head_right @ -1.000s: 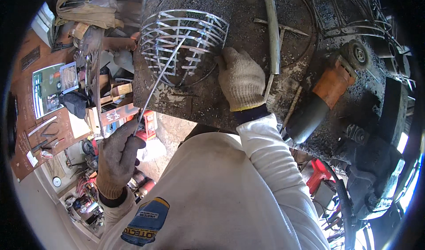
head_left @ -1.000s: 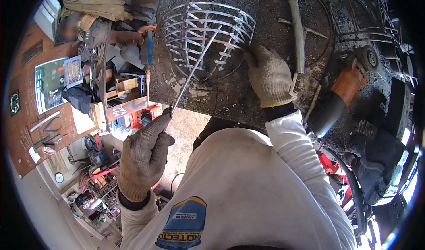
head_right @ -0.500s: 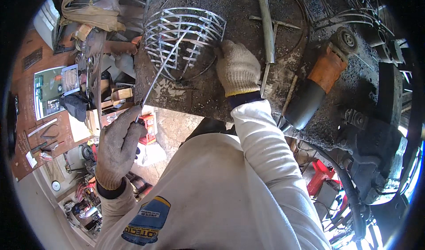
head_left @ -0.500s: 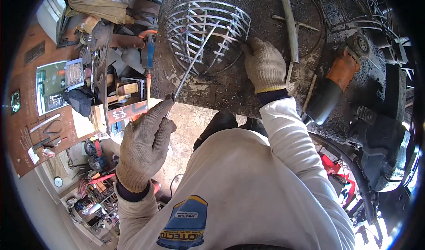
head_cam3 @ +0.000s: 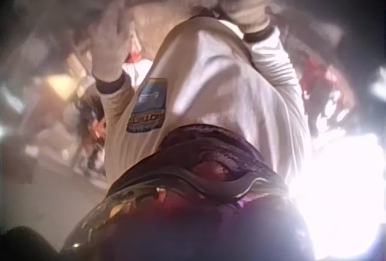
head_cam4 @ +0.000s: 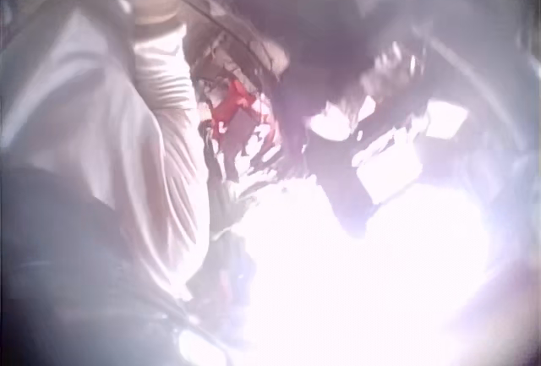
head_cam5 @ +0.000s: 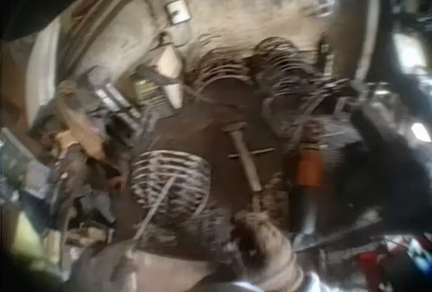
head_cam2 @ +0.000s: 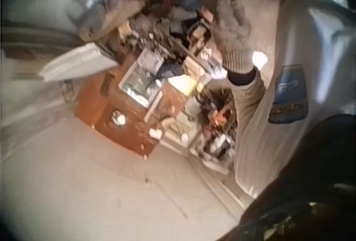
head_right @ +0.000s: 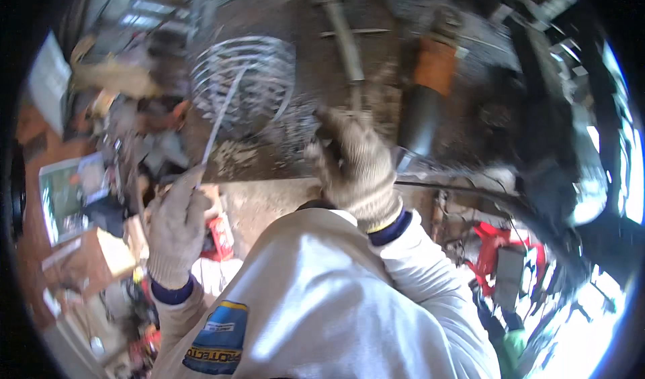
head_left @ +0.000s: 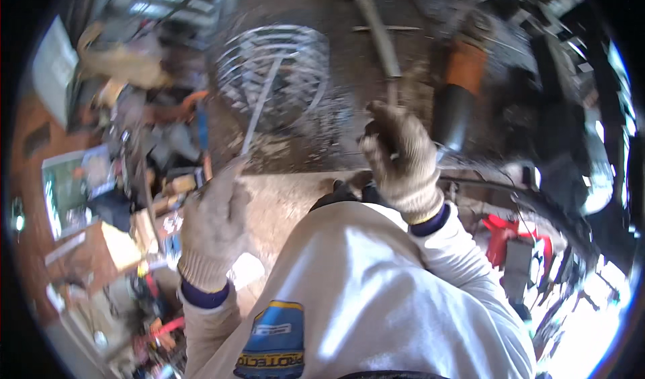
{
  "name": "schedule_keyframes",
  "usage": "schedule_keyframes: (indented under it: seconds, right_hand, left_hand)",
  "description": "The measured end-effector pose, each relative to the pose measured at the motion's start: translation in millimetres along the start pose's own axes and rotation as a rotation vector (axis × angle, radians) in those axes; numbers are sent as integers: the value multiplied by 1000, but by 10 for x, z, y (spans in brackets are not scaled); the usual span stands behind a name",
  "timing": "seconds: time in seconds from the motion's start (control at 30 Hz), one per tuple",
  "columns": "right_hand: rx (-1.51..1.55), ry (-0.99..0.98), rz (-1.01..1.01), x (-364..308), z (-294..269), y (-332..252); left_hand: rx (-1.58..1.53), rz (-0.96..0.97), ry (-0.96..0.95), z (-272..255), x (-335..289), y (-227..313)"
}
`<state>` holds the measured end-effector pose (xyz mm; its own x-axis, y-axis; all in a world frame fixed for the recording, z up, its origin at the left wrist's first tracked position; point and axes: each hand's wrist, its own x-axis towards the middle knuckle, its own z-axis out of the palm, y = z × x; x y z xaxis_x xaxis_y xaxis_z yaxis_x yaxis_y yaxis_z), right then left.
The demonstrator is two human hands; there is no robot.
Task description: The person welds a metal wire cage on a workbench using a welding tool, then handles a metal pipe and uses a hammer to strike it.
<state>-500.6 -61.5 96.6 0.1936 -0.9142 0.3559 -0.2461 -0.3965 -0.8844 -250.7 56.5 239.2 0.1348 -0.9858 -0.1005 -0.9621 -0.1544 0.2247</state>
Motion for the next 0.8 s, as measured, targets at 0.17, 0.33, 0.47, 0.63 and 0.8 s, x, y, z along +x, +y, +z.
schedule_keyframes:
  seconds: [0.17, 0.33, 0.47, 0.63, 0.8]
  right_hand:
    - [-106, 470, 101, -922, -560, -81]
    - [-184, 1168, 314, -1371, -948, 112]
    - [-208, 1254, 672, -1409, -1483, 444]
    - [-36, 1151, 649, -1204, -1756, 816]
    - [-245, 1254, 568, -1099, -1881, 992]
  left_hand:
    - [502, 631, 138, 75, 123, -194]
    - [284, 472, 170, 228, 193, -413]
    - [349, 538, 193, 235, 241, -458]
    - [297, 405, 199, 218, 233, -366]
    - [512, 609, 302, 282, 193, -347]
